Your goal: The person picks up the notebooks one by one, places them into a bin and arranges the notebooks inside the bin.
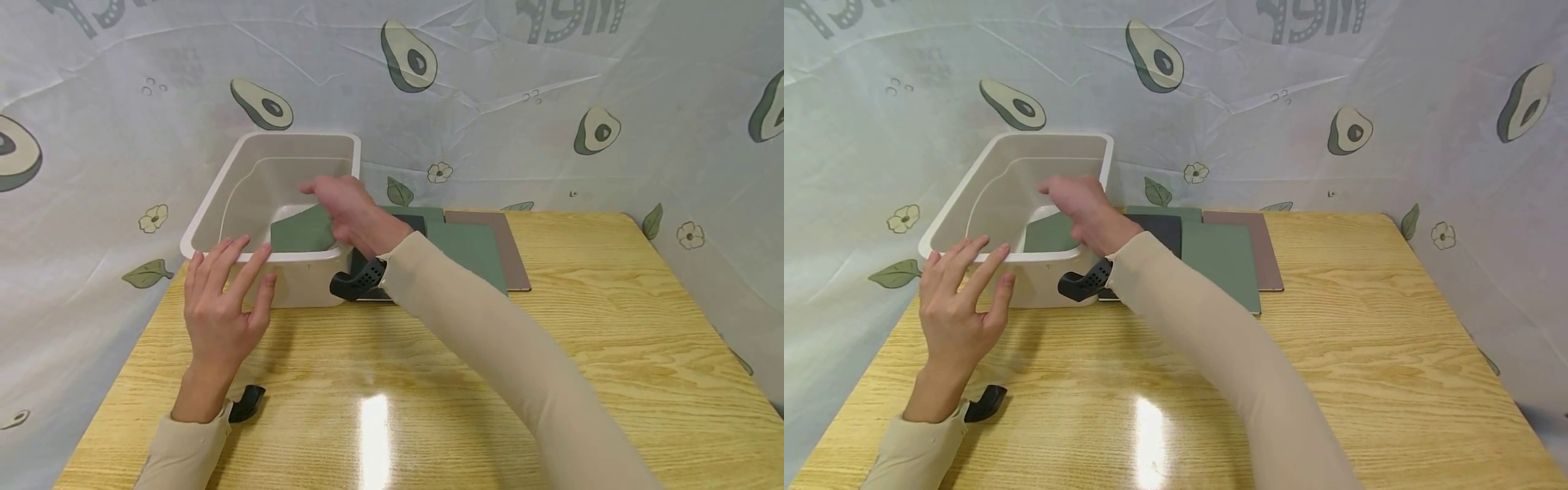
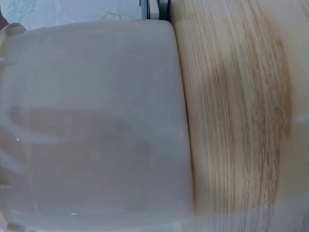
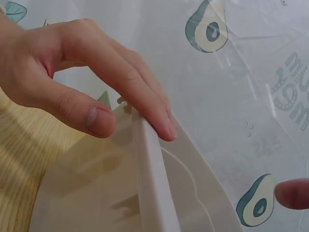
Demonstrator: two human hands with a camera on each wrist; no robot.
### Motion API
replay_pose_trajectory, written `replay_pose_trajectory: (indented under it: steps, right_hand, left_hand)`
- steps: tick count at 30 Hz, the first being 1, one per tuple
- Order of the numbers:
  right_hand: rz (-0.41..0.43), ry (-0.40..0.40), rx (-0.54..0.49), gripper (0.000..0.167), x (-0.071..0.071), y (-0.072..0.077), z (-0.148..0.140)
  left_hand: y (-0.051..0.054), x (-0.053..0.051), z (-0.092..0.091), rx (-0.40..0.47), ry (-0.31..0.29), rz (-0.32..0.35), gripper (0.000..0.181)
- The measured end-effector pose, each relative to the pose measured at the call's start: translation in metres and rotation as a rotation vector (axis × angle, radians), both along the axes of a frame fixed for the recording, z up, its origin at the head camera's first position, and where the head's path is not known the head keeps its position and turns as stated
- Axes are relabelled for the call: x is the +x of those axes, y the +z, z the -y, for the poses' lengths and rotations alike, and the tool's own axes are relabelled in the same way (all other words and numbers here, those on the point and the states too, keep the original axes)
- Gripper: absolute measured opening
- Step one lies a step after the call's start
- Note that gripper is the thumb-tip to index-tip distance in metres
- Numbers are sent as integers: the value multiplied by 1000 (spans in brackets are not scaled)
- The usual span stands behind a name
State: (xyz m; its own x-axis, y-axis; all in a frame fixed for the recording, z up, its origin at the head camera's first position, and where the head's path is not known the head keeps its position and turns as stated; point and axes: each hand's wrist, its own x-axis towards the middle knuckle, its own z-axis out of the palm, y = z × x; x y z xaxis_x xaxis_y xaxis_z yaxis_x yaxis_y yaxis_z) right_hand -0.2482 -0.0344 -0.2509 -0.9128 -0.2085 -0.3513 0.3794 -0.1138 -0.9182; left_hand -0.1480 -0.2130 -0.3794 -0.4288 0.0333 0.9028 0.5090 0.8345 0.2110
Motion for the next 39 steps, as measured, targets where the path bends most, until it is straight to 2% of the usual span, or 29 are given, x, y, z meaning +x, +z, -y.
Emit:
replay_pose_trajectory:
  steps: [3, 5, 6, 7, 8, 10, 12, 14, 17, 23, 26, 29, 35, 39]
  right_hand:
    - [30, 36, -68, 57, 0, 3, -5]
    - [35, 57, -106, 61, -1, 4, -9]
    - [29, 69, -128, 57, -2, 5, -11]
    - [21, 75, -144, 44, -2, 5, -12]
    - [20, 78, -146, 49, -3, 6, -13]
    - [11, 79, -164, 41, -4, 7, -14]
    - [12, 88, -177, 50, -5, 8, -15]
    - [30, 102, -189, 73, -5, 10, -16]
    - [40, 123, -201, 77, -5, 11, -16]
    - [36, 127, -188, 72, -4, 11, -19]
    - [10, 127, -151, 67, -3, 10, -20]
    - [-55, 142, -80, 61, -2, 9, -22]
    - [-302, 199, 134, 44, 0, 8, -29]
    - [-446, 250, 331, 48, 2, 9, -37]
  left_hand:
    - [0, -1, 0, 2, -4, -7, 38]
    - [-1, -1, 0, 3, -5, -9, 37]
    - [-1, -2, 0, 4, -5, -10, 37]
    - [-1, -2, 0, 4, -5, -10, 37]
    - [-1, -2, 0, 4, -5, -7, 37]
    - [-1, -1, 1, 1, -1, -1, 38]
    - [-1, -1, 1, 1, 1, 1, 38]
    - [0, -1, 0, 3, 1, 0, 38]
    - [0, -1, 0, 6, 1, -2, 38]
    - [0, -1, 0, 4, 4, 7, 38]
    - [0, -1, 0, 5, 5, 5, 37]
    - [0, -1, -1, 8, 5, 0, 37]
    - [0, -1, -1, 10, 5, -2, 37]
    - [0, -1, -1, 5, 7, -1, 38]
